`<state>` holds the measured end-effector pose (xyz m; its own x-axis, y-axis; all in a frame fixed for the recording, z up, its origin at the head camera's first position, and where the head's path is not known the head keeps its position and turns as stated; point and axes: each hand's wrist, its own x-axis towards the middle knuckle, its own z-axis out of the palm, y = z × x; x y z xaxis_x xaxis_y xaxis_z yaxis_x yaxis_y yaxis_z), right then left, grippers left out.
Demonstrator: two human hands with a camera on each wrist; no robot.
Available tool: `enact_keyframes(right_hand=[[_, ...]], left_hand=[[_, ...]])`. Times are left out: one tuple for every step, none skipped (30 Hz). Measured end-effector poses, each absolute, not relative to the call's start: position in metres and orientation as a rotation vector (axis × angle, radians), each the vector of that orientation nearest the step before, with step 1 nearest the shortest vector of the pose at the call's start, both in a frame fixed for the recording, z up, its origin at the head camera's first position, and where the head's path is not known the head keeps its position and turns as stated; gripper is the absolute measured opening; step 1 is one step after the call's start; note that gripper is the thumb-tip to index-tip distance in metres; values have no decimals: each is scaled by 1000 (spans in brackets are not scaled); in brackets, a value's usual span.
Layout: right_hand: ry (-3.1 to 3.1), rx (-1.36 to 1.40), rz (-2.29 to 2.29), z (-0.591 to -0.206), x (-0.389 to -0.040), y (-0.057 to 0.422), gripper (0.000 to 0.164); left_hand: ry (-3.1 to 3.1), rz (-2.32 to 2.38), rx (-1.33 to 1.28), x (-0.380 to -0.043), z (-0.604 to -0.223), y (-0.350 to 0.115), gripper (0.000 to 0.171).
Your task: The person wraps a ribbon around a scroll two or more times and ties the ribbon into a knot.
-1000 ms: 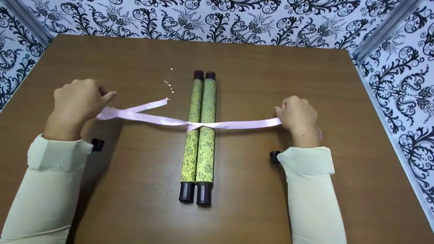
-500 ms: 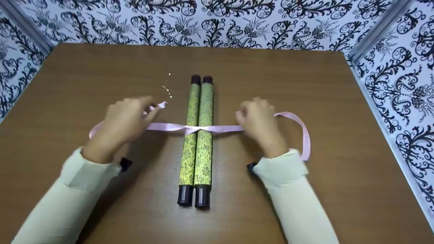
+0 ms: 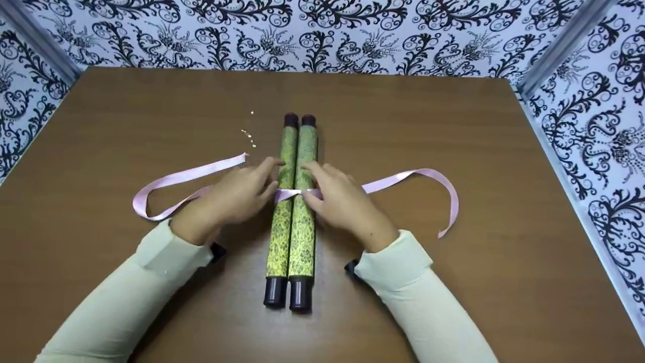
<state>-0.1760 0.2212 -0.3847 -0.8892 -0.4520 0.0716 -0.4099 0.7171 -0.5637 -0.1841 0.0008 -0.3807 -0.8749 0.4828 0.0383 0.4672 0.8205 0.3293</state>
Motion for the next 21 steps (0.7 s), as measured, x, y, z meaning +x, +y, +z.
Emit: enact_keyframes(right_hand=[[2850, -725, -896, -385, -176, 221, 52], [2854, -732, -890, -385, -176, 221, 53], [2861, -738, -882, -384, -176, 220, 53], [2863, -742, -878, -385, -176, 220, 53], [2861, -742, -873, -385, -176, 219, 53], [2854, -744, -870, -385, -175, 219, 52], [2843, -746, -870, -386, -174, 219, 52], [2829, -747, -871, -387, -174, 219, 52], [2814, -746, -873, -388, -173, 219, 51], [2801, -744, -876, -389, -173, 218, 51], [2787, -739, -884, -389, -172, 218, 50], [2776, -740, -893, -390, -172, 218, 49], [2771, -740, -901, -390, -172, 218, 48], [2765, -738, -910, -390, -172, 218, 47], [2764, -735, -915, -390, -172, 217, 46], [2764, -735, -921, -390, -172, 217, 45], [2763, -736, -929, -390, -173, 217, 45], [2765, -739, -936, -390, -173, 216, 44], [2769, -739, -941, -391, -173, 216, 43], [2771, -741, -945, -391, -173, 216, 42], [2776, -740, -949, -391, -173, 216, 41]], left_hand=[[2948, 510, 781, -184, -381, 1, 42], [2945, 504, 793, -184, -381, 2, 43], [2943, 500, 807, -184, -381, 2, 45], [2938, 500, 819, -184, -381, 2, 46], [2931, 505, 831, -184, -381, 3, 48], [2924, 507, 845, -183, -382, 3, 49], [2917, 508, 861, -182, -382, 3, 50], [2908, 507, 875, -181, -383, 3, 51], [2899, 514, 892, -180, -383, 3, 52], [2892, 519, 911, -180, -384, 2, 53], [2888, 528, 932, -179, -384, 2, 53], [2886, 537, 951, -179, -384, 2, 52], [2885, 549, 965, -179, -384, 2, 52], [2882, 566, 974, -179, -384, 2, 51], [2883, 581, 984, -179, -384, 3, 50], [2881, 592, 985, -180, -384, 3, 50], [2874, 606, 981, -180, -384, 3, 49], [2864, 614, 974, -180, -383, 3, 48], [2853, 619, 969, -180, -383, 3, 47], [2839, 625, 964, -180, -383, 4, 47], [2825, 628, 959, -180, -383, 4, 47]])
